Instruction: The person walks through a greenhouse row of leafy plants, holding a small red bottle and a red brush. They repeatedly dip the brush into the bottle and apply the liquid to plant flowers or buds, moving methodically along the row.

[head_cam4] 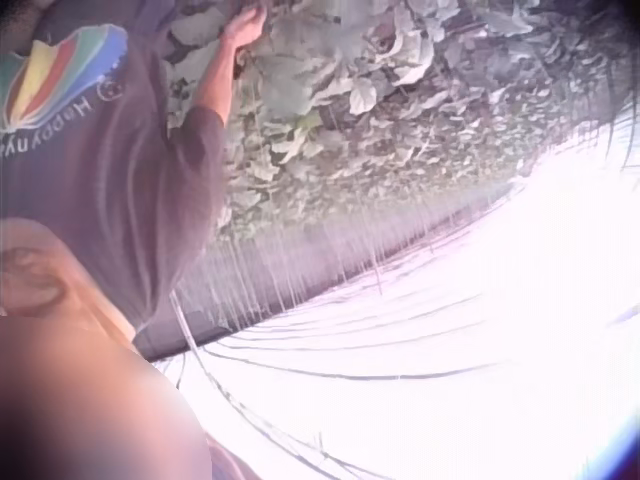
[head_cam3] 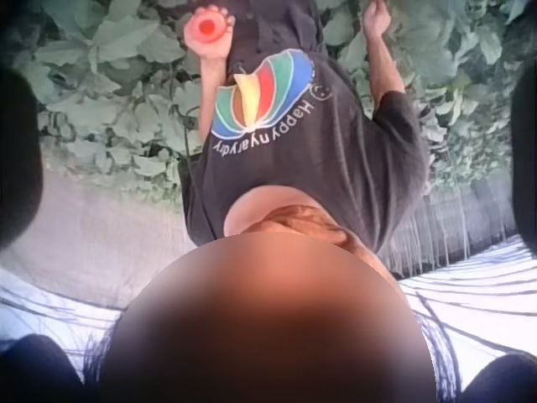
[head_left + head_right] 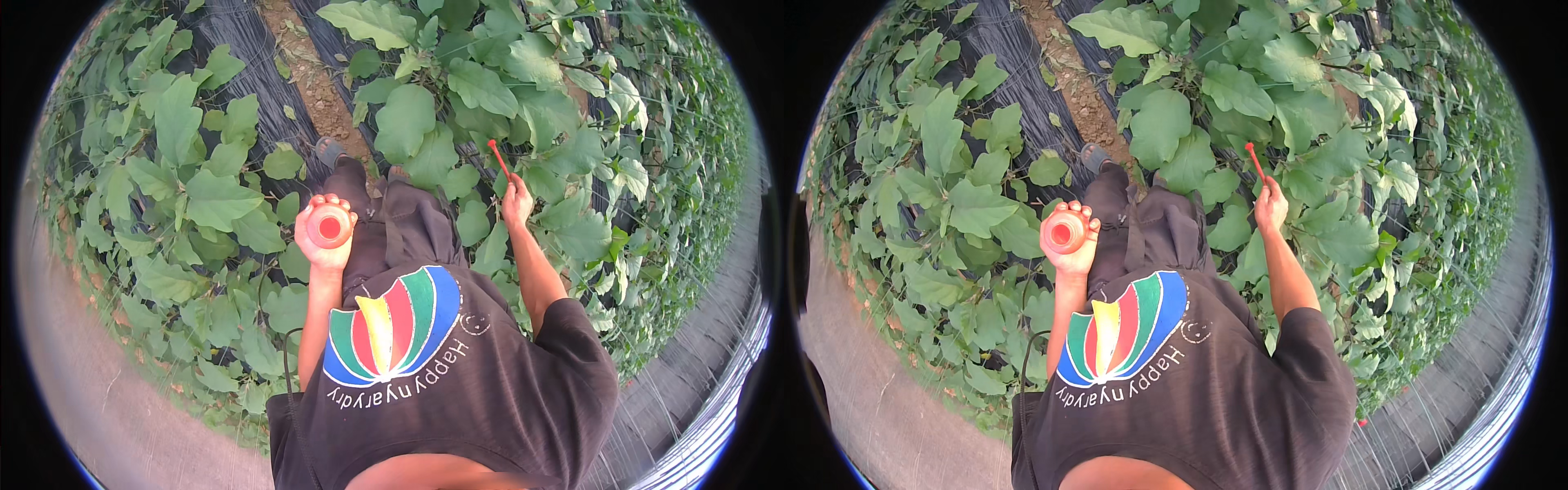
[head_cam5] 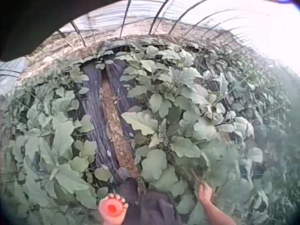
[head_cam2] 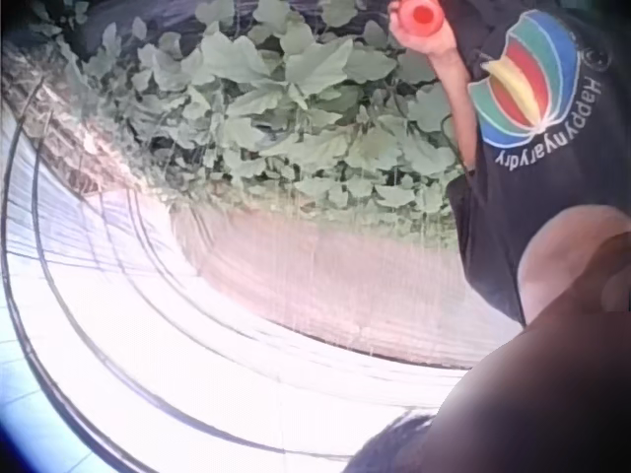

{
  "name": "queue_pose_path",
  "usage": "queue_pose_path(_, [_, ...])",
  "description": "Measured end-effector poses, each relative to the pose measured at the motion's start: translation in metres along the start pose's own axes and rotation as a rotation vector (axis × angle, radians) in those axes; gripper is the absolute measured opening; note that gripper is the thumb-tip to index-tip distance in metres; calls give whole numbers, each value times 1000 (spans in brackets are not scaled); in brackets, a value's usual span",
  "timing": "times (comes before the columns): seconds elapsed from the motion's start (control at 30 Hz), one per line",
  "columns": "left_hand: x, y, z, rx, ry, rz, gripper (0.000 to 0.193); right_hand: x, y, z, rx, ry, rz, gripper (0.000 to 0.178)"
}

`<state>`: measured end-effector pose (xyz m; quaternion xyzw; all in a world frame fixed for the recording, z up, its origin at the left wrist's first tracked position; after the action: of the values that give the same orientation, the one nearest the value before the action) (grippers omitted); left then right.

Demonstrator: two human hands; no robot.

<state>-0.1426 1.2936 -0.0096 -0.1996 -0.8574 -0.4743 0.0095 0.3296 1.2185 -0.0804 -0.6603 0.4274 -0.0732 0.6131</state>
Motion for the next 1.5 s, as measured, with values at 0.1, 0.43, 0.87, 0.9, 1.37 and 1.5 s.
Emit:
queue_pose_path(0.1, [38,11,24,-19,-19,11,29,-34,19,-20,-9,75,109,30])
queue_pose_path(0.43, [109,21,72,14,-131,-35,26,-177,51,-16,96,-16,247,28])
queue_pose_path(0.87, [138,39,113,31,-89,47,28,-238,54,5,124,-115,384,25])
queue_pose_path(0.9, [139,43,118,28,-82,43,28,-250,53,9,104,-161,427,25])
queue_pose_path(1.37, [144,86,180,35,50,23,32,-373,68,199,50,-170,444,32])
queue_pose_path(1.5, [148,80,179,91,112,-18,34,-395,96,268,-15,-145,221,35])
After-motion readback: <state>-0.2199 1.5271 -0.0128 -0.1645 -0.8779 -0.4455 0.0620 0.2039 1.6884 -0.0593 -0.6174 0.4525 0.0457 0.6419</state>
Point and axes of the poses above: each hand's wrist, its own z-axis towards the middle knuckle, its own y-axis out of the palm, x = y × z, the point moved 10 cm from there along z, towards the middle knuckle, and after that the axes turned 3 degrees about z, right-handed, at the moved point
